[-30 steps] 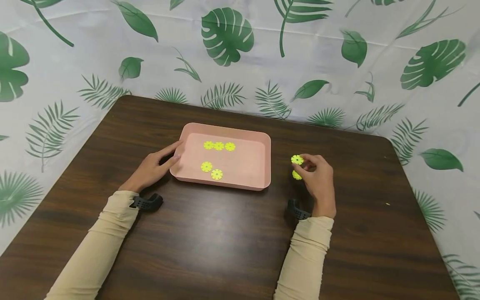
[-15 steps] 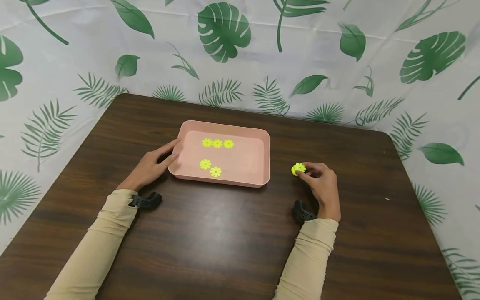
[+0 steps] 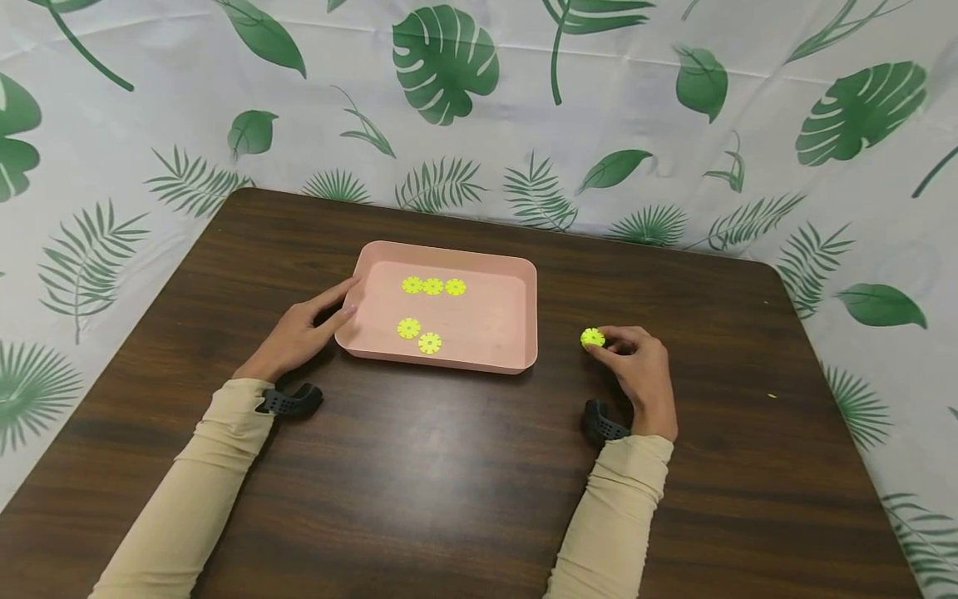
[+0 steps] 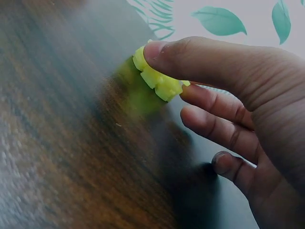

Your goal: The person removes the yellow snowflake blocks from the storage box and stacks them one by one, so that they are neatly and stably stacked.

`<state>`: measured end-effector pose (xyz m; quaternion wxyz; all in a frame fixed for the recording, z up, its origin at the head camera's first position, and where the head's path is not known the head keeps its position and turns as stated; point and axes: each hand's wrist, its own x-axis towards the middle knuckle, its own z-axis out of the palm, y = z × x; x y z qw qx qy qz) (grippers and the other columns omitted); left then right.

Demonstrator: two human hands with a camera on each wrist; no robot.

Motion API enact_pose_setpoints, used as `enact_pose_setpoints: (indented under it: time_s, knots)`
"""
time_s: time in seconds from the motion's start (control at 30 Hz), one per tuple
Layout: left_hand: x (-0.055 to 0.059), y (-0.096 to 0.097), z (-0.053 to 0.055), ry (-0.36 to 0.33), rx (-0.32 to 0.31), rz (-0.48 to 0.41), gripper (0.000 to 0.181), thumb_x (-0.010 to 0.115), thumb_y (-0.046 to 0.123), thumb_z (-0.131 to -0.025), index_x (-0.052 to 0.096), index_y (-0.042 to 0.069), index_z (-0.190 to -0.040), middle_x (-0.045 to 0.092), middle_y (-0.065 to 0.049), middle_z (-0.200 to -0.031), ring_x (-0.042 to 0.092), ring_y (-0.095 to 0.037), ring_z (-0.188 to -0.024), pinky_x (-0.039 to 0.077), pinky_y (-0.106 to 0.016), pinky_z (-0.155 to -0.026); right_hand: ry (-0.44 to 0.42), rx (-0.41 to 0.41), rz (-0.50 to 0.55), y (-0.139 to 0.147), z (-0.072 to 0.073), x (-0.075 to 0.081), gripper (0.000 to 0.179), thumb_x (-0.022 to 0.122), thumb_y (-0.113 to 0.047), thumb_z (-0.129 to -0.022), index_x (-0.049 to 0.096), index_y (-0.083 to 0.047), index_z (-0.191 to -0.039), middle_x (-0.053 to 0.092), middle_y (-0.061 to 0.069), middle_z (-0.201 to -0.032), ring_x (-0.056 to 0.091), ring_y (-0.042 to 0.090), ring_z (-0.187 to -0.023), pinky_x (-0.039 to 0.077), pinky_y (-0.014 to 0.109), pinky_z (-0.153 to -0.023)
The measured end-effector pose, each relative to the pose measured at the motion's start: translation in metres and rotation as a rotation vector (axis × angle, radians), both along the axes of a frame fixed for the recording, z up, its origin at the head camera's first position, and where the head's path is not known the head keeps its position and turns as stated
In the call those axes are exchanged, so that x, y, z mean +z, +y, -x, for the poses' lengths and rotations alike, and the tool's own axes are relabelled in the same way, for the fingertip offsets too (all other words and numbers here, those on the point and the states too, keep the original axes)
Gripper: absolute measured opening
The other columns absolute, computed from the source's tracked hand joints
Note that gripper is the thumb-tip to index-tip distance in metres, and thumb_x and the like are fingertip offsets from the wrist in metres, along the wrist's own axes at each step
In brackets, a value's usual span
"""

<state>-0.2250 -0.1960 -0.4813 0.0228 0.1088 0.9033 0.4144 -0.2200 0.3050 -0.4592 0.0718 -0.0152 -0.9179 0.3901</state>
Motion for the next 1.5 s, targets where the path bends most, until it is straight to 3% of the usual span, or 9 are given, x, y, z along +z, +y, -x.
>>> enact_pose_setpoints:
  time_s: [0.33, 0.5, 0.8, 1.0, 1.13, 1.37, 1.5]
  knots:
    - [0.001, -0.004, 0.0, 0.01, 0.009, 0.003, 0.063, 0.049, 0.058, -0.105, 0.032, 0.039, -0.163, 0.039, -0.008, -0.163, 0.04, -0.036, -0.148, 0.03, -0.062, -0.119, -0.016, 0.016, -0.008, -0.005, 0.004, 0.003, 0.042, 0.086, -0.025, -0.088, 0.077, 0.002, -0.118, 0.068, 0.019, -0.11, 0.055, 0.013, -0.084, 0.043, 0.02, -0.071]
    - [0.001, -0.006, 0.0, 0.012, 0.015, 0.001, 0.063, 0.049, 0.058, -0.105, 0.032, 0.04, -0.163, 0.039, -0.007, -0.163, 0.04, -0.035, -0.148, 0.03, -0.061, -0.119, -0.018, 0.023, -0.005, -0.006, 0.005, 0.005, 0.046, 0.085, -0.026, -0.089, 0.074, 0.002, -0.124, 0.067, 0.019, -0.112, 0.055, 0.008, -0.083, 0.043, 0.018, -0.072]
    - [0.0, -0.008, 0.0, 0.018, 0.016, -0.001, 0.062, 0.049, 0.059, -0.105, 0.033, 0.041, -0.162, 0.04, -0.008, -0.163, 0.04, -0.036, -0.148, 0.031, -0.062, -0.118, 0.046, -0.012, 0.012, -0.022, 0.009, 0.016, 0.046, 0.077, -0.033, -0.096, 0.073, 0.0, -0.127, 0.066, 0.016, -0.117, 0.054, 0.011, -0.088, 0.043, 0.022, -0.071]
    - [-0.003, -0.002, -0.001, 0.014, -0.008, -0.018, 0.061, 0.049, 0.059, -0.105, 0.033, 0.042, -0.162, 0.041, -0.006, -0.163, 0.04, -0.034, -0.148, 0.032, -0.062, -0.117, 0.172, 0.063, 0.009, -0.057, 0.025, 0.028, 0.033, 0.074, -0.022, -0.099, 0.075, 0.002, -0.121, 0.069, 0.019, -0.11, 0.057, 0.011, -0.087, 0.045, 0.019, -0.078]
    - [-0.004, -0.002, -0.003, 0.036, -0.015, -0.03, 0.061, 0.052, 0.055, -0.105, 0.036, 0.039, -0.162, 0.042, -0.006, -0.161, 0.043, -0.033, -0.147, 0.034, -0.06, -0.117, 0.21, 0.144, 0.04, -0.095, 0.038, 0.034, 0.028, 0.074, -0.016, -0.098, 0.075, 0.003, -0.119, 0.068, 0.018, -0.105, 0.06, 0.019, -0.086, 0.047, 0.021, -0.079]
    - [-0.006, -0.002, -0.003, 0.085, -0.043, -0.057, 0.059, 0.055, 0.049, -0.105, 0.04, 0.035, -0.161, 0.045, -0.005, -0.159, 0.045, -0.031, -0.145, 0.036, -0.059, -0.116, 0.138, 0.244, 0.064, -0.16, 0.05, 0.035, 0.027, 0.072, -0.017, -0.1, 0.075, 0.001, -0.12, 0.068, 0.017, -0.109, 0.061, 0.031, -0.093, 0.051, 0.039, -0.083]
    - [-0.006, -0.002, -0.002, 0.094, -0.046, -0.058, 0.058, 0.055, 0.048, -0.106, 0.041, 0.036, -0.16, 0.046, -0.003, -0.159, 0.046, -0.029, -0.145, 0.037, -0.058, -0.116, 0.099, 0.299, 0.058, -0.187, 0.057, 0.029, 0.028, 0.073, -0.016, -0.099, 0.075, 0.002, -0.12, 0.069, 0.016, -0.107, 0.062, 0.031, -0.093, 0.053, 0.041, -0.08]
